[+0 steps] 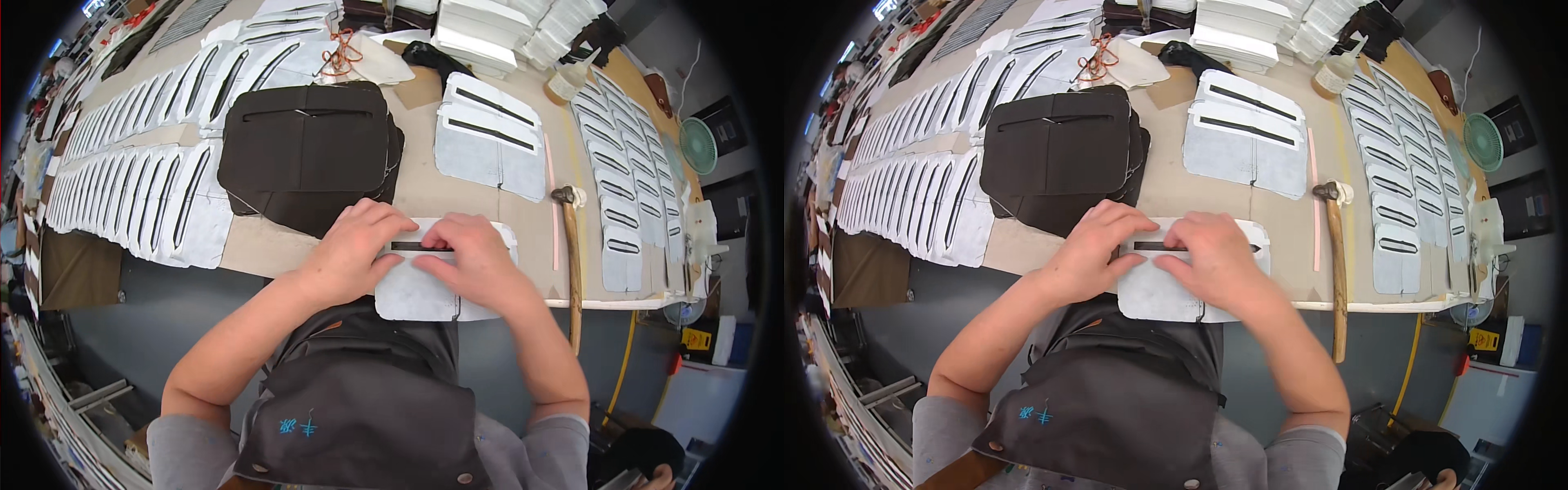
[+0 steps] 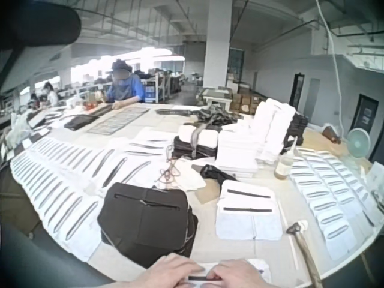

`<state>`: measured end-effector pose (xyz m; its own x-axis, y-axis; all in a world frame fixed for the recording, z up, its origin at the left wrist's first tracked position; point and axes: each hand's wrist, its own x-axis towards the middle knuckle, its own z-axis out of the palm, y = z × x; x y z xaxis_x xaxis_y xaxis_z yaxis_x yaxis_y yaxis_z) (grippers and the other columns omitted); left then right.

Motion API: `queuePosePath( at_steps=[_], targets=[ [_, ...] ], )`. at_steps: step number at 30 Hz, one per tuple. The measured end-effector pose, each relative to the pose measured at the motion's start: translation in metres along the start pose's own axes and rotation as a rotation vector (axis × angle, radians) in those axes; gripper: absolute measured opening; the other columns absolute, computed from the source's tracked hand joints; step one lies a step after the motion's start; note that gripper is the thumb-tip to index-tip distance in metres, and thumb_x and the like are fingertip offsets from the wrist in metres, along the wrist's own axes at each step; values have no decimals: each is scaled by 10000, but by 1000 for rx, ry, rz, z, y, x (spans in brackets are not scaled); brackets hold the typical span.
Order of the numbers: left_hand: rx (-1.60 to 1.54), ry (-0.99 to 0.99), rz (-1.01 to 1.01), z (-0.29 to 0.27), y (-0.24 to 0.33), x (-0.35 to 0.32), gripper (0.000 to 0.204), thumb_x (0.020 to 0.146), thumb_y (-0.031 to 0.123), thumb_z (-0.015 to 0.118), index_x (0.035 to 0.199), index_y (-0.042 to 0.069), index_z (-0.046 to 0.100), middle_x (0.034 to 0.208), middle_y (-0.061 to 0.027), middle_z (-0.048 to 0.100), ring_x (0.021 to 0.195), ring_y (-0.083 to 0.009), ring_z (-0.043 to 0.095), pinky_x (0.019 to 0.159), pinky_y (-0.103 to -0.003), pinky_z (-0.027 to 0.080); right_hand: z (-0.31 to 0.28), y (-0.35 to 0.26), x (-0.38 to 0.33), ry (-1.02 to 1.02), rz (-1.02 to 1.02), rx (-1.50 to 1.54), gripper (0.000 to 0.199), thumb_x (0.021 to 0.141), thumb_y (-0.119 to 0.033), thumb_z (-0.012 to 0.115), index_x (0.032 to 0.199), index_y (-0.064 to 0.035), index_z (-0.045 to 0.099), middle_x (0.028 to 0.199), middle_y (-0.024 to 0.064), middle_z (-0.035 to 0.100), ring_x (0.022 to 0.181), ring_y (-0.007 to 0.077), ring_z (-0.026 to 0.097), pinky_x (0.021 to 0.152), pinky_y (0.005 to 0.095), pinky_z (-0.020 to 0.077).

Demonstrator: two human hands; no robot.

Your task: The recorder is assembling small leather pocket components by aligning pieces, flattening them, and using a hammer to secure the edges on a workshop table.

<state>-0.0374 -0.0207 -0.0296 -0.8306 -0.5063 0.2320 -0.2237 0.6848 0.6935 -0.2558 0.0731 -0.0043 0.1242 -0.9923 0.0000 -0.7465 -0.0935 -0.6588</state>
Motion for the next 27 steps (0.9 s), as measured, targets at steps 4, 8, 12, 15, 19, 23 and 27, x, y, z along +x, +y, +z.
queuePosePath(
  at_steps=[4, 8, 12, 15, 19, 23, 27],
  targets=[
    [-58, -48, 11, -3, -5, 0, 419, 784, -12, 770, 1186, 63, 677, 1200, -97, 627, 1139, -319, 554, 1006, -430, 456, 29, -2, 2, 157, -64, -9, 130, 802, -118, 805, 855, -83, 691, 816, 54, 661, 815, 268, 632, 801, 397, 439],
    [-107, -197, 52, -19, -8, 8, 287, 814, -33, 682, 1075, 72, 739, 1179, -94, 628, 1132, -304, 548, 1011, -427, 445, 39, 5, -5, 289, -156, 63, 123, 788, -87, 810, 830, -86, 695, 809, 34, 646, 797, 248, 598, 787, 382, 425],
    [52, -391, 74, -37, 0, 32, 326, 807, -65, 604, 1046, 82, 770, 1185, -100, 625, 1143, -287, 548, 991, -395, 437, 45, 5, -6, 381, -190, 67, 146, 755, -58, 828, 835, -94, 711, 805, 15, 634, 793, 227, 569, 781, 367, 413],
    [162, -576, 110, -41, 11, 55, 353, 798, -63, 576, 1055, 85, 767, 1066, -112, 610, 1081, -273, 567, 977, -385, 415, 45, 7, -6, 399, -204, 82, 156, 738, -55, 840, 832, -98, 723, 811, 11, 639, 792, 220, 569, 778, 360, 413],
    [396, -939, 74, -49, 36, 88, 277, 752, -39, 602, 923, 98, 772, 851, -104, 632, 921, -257, 610, 941, -368, 394, 44, 8, -6, 420, -218, 117, 170, 717, -51, 855, 830, -100, 739, 817, 7, 649, 789, 209, 573, 765, 351, 417],
    [512, -1133, 94, -50, 49, 105, 163, 754, -14, 618, 782, 107, 724, 686, -60, 613, 715, -265, 595, 923, -384, 387, 43, 7, -7, 425, -204, 144, 172, 713, -49, 859, 831, -101, 744, 832, 6, 667, 794, 206, 581, 766, 349, 423],
    [532, -1134, 81, -44, 50, 110, 125, 772, 2, 633, 735, 107, 689, 664, -43, 601, 668, -260, 573, 930, -385, 386, 41, 8, -7, 406, -195, 168, 171, 721, -52, 857, 837, -105, 743, 858, 3, 690, 808, 207, 593, 791, 352, 432]
  ],
)
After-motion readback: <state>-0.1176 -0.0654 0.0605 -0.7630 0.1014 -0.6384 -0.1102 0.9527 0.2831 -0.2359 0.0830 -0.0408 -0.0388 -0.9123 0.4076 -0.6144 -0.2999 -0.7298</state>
